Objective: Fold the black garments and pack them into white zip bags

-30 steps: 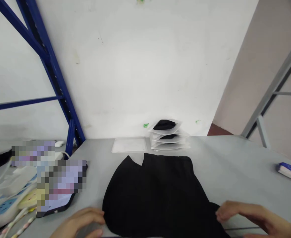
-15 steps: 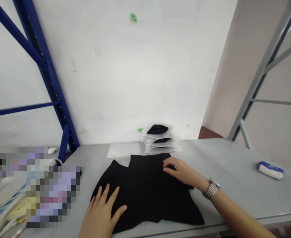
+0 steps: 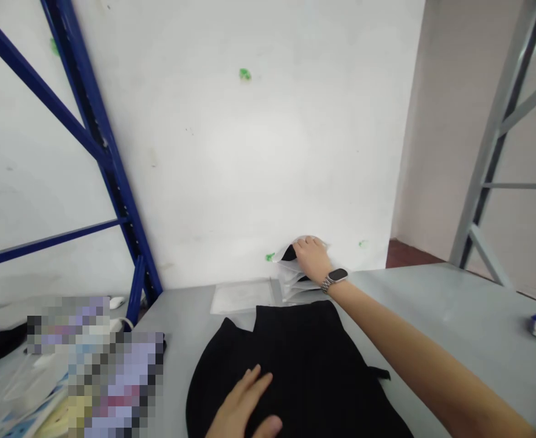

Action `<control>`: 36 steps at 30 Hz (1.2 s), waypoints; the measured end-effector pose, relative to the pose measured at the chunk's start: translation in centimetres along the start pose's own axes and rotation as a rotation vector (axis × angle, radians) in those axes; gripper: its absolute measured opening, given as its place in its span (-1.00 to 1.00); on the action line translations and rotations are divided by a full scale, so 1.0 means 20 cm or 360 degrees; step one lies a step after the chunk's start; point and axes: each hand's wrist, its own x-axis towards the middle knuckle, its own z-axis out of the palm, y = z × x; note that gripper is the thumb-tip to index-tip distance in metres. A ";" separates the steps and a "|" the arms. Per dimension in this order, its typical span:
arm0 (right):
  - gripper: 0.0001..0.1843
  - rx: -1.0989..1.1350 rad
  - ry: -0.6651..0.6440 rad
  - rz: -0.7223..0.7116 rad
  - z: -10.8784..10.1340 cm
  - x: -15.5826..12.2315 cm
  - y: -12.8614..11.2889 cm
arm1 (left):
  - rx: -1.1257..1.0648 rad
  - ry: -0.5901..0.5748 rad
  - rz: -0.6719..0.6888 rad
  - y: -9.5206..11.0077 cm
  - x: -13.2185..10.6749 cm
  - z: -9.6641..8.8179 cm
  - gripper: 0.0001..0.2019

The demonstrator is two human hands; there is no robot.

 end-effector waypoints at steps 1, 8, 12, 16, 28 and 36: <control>-0.67 0.0028 0.0017 -0.0017 -0.04 -0.03 -0.03 | -0.0169 0.0159 -0.0048 0.00 -0.01 -0.05 -0.50; -0.64 0.1086 -0.0540 -0.0499 -0.46 -0.46 -0.33 | -0.1044 0.0605 -0.0462 0.08 0.07 -0.36 -0.40; -0.62 0.1351 -0.0916 -0.0690 -0.57 -0.66 -0.49 | -0.0921 -0.0180 -0.0444 0.16 0.10 -0.28 -0.51; -0.52 0.1300 -0.0737 -0.0535 -0.54 -0.81 -0.44 | -0.1040 -0.0553 -0.0329 0.18 0.12 -0.20 -0.69; -0.74 -0.0008 0.0598 0.0470 -0.36 -1.15 0.05 | -0.0300 0.0829 -0.0575 -0.10 0.56 -0.56 -0.78; -0.73 0.0427 0.0502 0.1104 -0.34 -1.12 -0.11 | -0.0092 0.0790 -0.0535 0.02 0.75 -0.40 -0.62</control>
